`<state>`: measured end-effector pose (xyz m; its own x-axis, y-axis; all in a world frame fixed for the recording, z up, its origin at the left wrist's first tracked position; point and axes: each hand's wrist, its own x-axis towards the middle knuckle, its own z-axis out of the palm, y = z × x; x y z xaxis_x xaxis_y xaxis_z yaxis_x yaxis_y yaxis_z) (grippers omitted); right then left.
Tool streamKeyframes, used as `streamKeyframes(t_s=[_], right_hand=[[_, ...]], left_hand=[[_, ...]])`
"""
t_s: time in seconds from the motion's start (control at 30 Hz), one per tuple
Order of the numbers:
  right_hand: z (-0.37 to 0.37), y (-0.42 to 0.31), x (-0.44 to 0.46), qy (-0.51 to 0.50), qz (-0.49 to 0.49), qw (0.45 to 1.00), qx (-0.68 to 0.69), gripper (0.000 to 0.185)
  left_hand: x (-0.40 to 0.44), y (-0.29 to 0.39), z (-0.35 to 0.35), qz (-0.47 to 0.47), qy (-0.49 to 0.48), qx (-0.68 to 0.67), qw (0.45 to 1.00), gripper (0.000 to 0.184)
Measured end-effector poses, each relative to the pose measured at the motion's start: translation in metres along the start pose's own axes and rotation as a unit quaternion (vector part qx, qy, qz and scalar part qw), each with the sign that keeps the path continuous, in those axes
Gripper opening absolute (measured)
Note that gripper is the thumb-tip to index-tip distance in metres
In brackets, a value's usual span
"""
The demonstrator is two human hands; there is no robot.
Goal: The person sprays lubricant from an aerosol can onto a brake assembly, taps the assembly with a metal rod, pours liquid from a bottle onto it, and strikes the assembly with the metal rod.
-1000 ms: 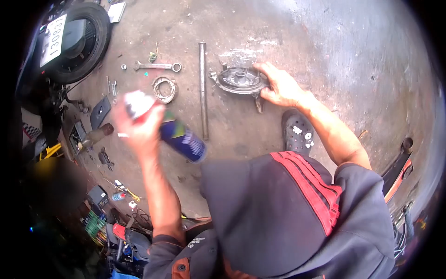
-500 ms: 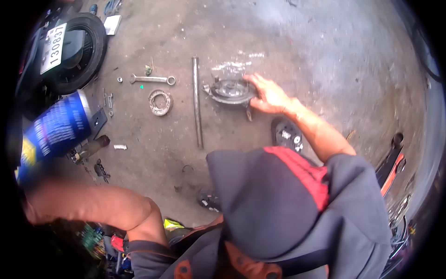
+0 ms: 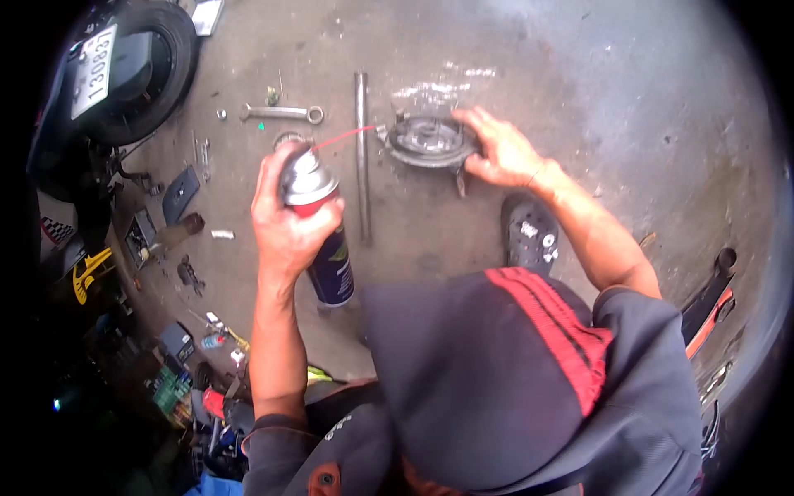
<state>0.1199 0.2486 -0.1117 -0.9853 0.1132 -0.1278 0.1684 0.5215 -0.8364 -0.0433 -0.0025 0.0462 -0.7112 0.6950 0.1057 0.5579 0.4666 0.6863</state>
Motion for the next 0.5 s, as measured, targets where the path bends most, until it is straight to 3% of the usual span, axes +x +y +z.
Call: streamKeyframes(t_s=[0.17, 0.3, 0.5], right_hand=[[0.008, 0.008, -0.002, 0.046, -0.055, 0.997, -0.003, 0.07], [0.001, 0.0, -0.001, -0.001, 0.001, 1.0, 0.022, 0.069], [0.004, 0.002, -0.001, 0.021, -0.029, 0.999, 0.02, 0.067]], left_hand=[[-0.002, 0.005, 0.023, -0.016, -0.022, -0.008, 1.0, 0.063], [-0.004, 0.003, 0.029, -0.018, -0.016, -0.007, 1.0, 0.065], [-0.005, 0.0, 0.036, -0.004, -0.013, 0.024, 1.0, 0.065]])
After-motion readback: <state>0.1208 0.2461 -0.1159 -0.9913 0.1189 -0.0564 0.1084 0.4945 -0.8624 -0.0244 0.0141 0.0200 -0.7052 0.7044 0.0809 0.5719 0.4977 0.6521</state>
